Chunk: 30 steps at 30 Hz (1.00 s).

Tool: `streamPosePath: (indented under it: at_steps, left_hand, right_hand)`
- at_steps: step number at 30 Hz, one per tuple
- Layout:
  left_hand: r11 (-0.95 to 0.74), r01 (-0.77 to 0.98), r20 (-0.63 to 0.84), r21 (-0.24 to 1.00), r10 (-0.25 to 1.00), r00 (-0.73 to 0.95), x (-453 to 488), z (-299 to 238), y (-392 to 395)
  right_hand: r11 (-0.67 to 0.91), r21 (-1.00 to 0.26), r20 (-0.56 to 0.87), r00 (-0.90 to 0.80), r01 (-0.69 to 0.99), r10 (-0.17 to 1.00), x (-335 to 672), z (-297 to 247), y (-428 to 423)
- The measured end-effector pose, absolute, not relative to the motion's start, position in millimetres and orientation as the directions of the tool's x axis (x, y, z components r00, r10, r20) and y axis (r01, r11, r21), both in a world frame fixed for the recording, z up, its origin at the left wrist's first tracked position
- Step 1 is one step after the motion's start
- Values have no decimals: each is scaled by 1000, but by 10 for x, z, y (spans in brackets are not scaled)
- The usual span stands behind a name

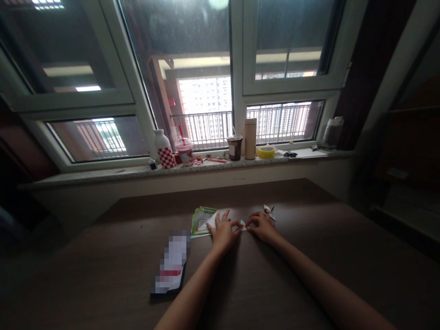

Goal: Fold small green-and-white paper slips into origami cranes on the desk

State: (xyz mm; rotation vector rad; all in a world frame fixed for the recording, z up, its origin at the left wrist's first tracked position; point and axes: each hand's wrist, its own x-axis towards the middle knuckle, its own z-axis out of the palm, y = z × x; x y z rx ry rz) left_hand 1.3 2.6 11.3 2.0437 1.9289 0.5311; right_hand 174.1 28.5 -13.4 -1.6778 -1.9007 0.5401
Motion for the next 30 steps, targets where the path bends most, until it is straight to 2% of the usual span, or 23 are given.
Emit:
streamPosePath:
  at_steps: [10, 30]
  left_hand:
    - [-59, 905, 38, 421, 998, 47, -17, 141, 27]
    - [-70, 924, 159, 375, 987, 10, 80, 102, -6]
  right_hand:
    - [168, -627, 136, -105, 761, 985, 1770, -146, 305]
    - [188, -632, 207, -71, 752, 976, 1749, -161, 251]
